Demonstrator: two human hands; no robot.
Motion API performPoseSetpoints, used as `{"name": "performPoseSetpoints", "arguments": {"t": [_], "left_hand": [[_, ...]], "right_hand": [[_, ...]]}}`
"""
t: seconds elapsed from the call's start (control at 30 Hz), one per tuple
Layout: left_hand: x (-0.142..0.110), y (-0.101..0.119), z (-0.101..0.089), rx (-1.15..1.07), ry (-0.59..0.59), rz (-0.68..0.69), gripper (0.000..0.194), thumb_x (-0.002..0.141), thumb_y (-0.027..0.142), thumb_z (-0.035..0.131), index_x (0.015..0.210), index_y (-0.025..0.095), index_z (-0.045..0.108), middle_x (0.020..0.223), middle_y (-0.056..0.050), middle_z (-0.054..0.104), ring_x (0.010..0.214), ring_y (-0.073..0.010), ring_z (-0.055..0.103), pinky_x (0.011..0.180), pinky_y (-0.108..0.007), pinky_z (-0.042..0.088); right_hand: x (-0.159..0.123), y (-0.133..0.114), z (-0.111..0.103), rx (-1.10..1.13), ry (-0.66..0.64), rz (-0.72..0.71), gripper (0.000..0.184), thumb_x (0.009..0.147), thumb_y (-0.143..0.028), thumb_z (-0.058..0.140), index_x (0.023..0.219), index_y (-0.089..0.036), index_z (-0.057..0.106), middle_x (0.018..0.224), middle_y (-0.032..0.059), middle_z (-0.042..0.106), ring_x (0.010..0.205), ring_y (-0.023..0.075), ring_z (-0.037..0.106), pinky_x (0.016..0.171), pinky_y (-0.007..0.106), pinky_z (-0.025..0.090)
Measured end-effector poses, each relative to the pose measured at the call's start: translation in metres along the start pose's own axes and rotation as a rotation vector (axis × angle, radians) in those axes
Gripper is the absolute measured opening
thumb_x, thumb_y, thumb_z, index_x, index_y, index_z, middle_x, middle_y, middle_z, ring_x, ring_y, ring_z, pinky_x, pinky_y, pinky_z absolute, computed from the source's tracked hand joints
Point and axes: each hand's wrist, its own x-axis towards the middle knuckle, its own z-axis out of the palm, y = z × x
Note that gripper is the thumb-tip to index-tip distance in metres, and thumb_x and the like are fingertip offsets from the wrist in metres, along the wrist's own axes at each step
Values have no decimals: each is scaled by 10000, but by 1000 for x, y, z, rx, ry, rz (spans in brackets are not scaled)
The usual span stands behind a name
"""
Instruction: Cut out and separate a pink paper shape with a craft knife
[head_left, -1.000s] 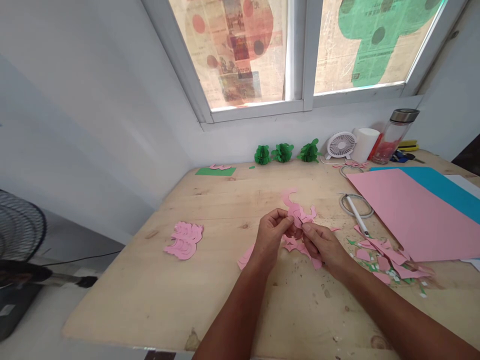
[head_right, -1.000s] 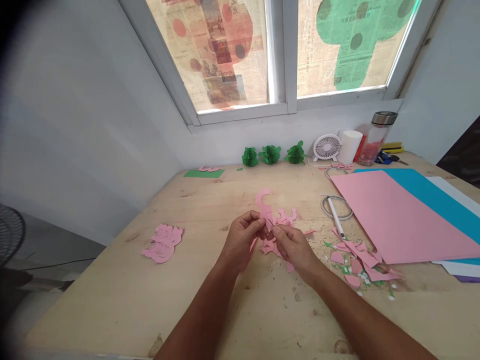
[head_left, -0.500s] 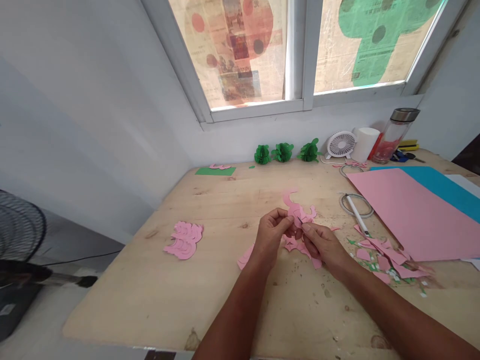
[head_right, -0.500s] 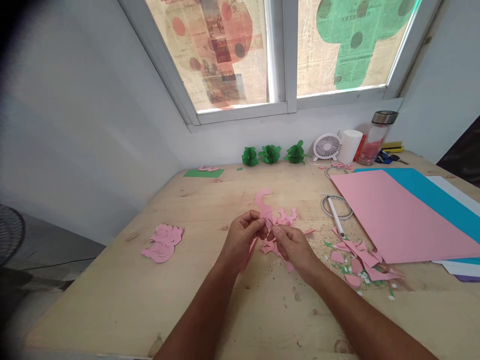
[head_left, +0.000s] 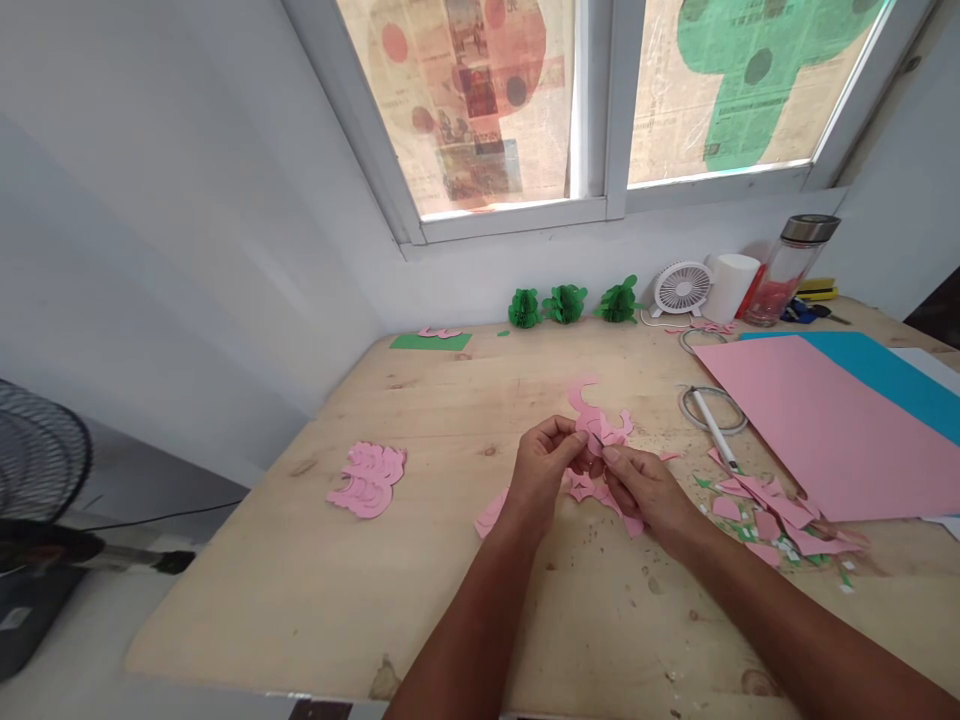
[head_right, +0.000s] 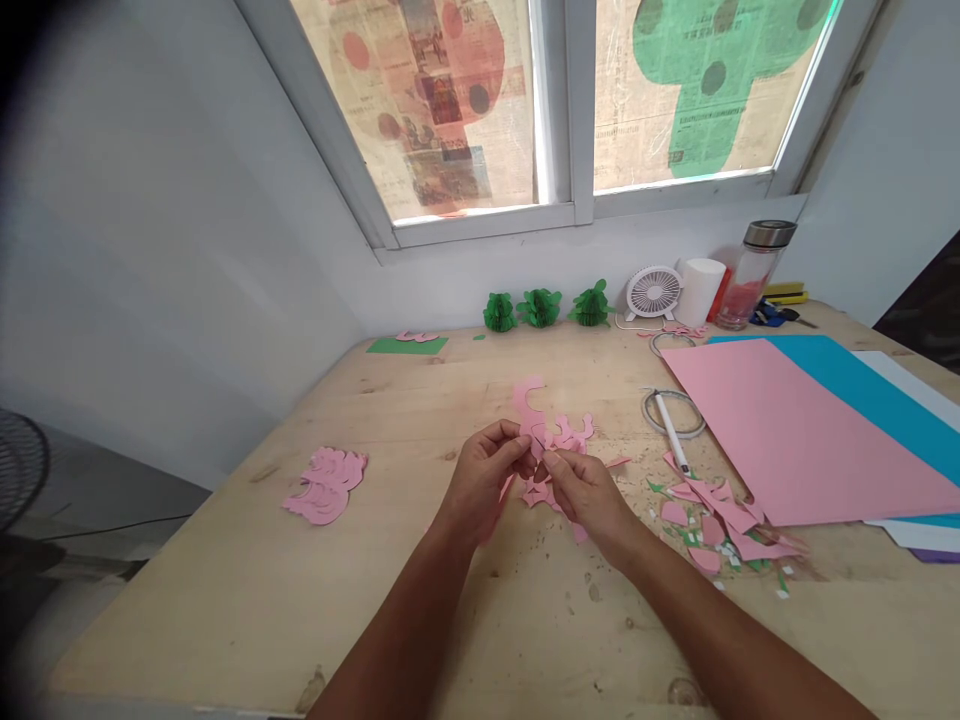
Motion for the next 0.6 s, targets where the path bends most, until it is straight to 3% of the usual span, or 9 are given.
{"name": "performPoseSetpoints", "arguments": {"t": [0.6], "left_hand": [[0,0,-1,15,-3,17,148,703,283,615,708,146,559,576,-4,559,529,-93,494,556,-237,399]], "right_hand": [[-2,-5,2,-19,-9,11,382,811,-511,446,694,-159,534,388,-92,274,360,60,194,364,201,142]]}}
